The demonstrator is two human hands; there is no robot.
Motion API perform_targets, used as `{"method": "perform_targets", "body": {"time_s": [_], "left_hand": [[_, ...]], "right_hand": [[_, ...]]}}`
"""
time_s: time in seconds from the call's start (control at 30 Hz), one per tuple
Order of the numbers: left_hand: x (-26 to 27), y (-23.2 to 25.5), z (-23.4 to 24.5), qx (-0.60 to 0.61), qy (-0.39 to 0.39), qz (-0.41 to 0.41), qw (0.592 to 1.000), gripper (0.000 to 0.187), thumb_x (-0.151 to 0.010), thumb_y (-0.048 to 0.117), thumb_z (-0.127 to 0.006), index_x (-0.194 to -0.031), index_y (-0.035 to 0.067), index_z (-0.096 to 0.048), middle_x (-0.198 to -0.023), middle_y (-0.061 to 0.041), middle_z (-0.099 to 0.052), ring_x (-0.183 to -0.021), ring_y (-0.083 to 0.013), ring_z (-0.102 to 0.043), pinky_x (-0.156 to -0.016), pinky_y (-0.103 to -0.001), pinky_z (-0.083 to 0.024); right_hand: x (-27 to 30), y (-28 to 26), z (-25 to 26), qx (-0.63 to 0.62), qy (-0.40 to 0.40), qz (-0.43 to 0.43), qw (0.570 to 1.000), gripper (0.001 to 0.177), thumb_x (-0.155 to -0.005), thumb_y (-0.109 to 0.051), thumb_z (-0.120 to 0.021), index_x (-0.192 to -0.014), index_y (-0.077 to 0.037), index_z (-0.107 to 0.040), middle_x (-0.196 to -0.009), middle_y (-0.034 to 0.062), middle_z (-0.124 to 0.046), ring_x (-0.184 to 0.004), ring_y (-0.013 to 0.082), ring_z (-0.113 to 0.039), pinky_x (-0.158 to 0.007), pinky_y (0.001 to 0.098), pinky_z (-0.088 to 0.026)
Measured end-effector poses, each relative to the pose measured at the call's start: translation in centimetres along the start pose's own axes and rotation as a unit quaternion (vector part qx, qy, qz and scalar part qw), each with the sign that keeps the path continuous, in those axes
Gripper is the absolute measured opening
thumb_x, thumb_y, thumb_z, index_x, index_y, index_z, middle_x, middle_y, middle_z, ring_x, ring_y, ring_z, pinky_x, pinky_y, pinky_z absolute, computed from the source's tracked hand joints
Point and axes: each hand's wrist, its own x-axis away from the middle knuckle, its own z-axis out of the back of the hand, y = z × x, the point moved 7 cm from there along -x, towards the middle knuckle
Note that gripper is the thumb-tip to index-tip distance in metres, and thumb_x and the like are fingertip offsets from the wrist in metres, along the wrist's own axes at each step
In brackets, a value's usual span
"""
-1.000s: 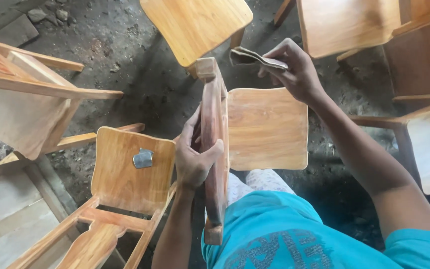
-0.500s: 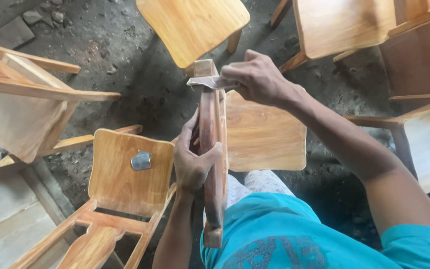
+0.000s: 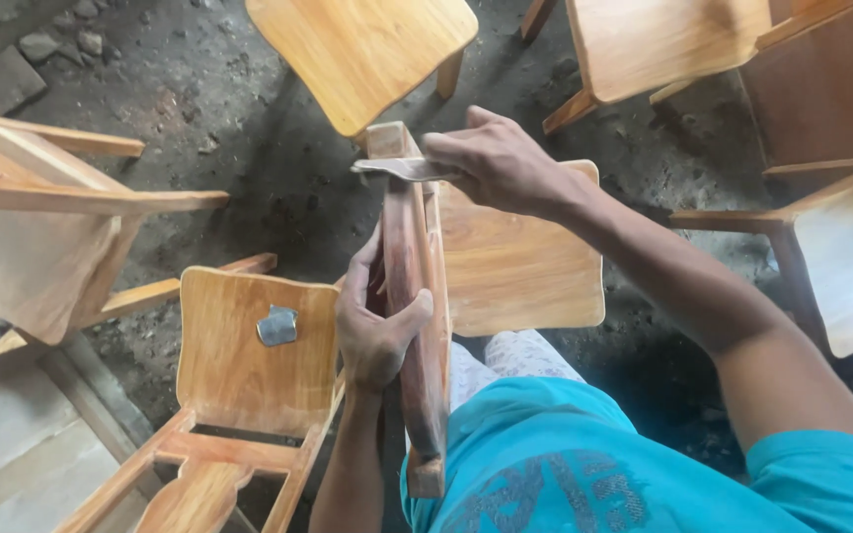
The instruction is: The person sands the backrest of a wooden chair using a piece of sandpaper. They hold the chair upright and rub the sandpaper along the curved edges and flat surfaces of the backrest, focusing on smoothing the wood.
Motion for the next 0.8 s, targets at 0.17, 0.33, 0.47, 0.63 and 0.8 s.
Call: {"method": "perform_targets", "body": {"time_s": [0.17,0.33,0.47,0.63,0.8], "left_hand": [[0.3,-0.1,0.2,-0.003,0.01,-0.013,1.0,0.078,-0.07,0.001,-0.077,-0.145,-0.001,-0.055,-0.127,-0.026,-0.065,-0.124,-0.0325,-0.063,-0.1,-0.049,-0.055],[0.2,-0.1,-0.1,0.018,0.001,-0.005,1.0,0.083,-0.07,0.001,-0.078,-0.148,-0.005,-0.049,-0.136,-0.029,-0.061,-0.129,-0.0355,-0.06,-0.107,-0.052,-0.05],[-0.1,1.2,-0.3,-0.03,0.0,0.039,0.999,0.078,-0.075,0.013,-0.071,-0.148,0.0,-0.047,-0.148,-0.015,-0.059,-0.134,-0.0248,-0.06,-0.111,-0.034,-0.051],[-3.9,1.8,1.5,-0.035,0.002,-0.107,0.994,0.067,-0.089,0.017,-0.081,-0.147,0.004,-0.05,-0.135,-0.018,-0.066,-0.117,-0.0208,-0.067,-0.107,-0.029,-0.058],[-9.4,2.3,2.1,-0.056,-0.027,-0.116,0.991,0.05,-0.088,0.014,-0.084,-0.133,0.007,-0.062,-0.116,-0.003,-0.069,-0.1,-0.0107,-0.07,-0.095,-0.022,-0.061]], "right_hand": [[-0.2,1.0,-2.3,0.01,0.028,0.006,1.0,0.024,-0.094,-0.016,-0.069,-0.118,-0.02,-0.064,-0.076,0.0048,-0.056,-0.066,0.0335,-0.054,-0.069,0.038,-0.05],[1.7,0.9,2.8,-0.027,-0.026,-0.035,0.999,0.02,-0.092,-0.002,-0.068,-0.108,-0.012,-0.062,-0.073,0.0128,-0.06,-0.062,0.0407,-0.053,-0.063,0.0441,-0.048],[0.9,-0.8,5.5,-0.191,-0.022,-0.116,0.974,0.008,-0.106,-0.001,-0.063,-0.108,-0.004,-0.056,-0.078,0.0043,-0.06,-0.062,0.0159,-0.054,-0.054,0.0304,-0.041],[-0.1,-1.7,6.1,-0.228,0.021,-0.085,0.97,0.018,-0.104,0.007,-0.064,-0.114,0.002,-0.051,-0.097,0.0151,-0.07,-0.083,0.0207,-0.072,-0.065,0.0286,-0.058],[-1.6,-0.8,2.7,-0.174,0.013,-0.097,0.98,0.025,-0.097,0.004,-0.074,-0.108,-0.004,-0.053,-0.089,0.0085,-0.066,-0.071,0.0182,-0.059,-0.058,0.0291,-0.043]]}}
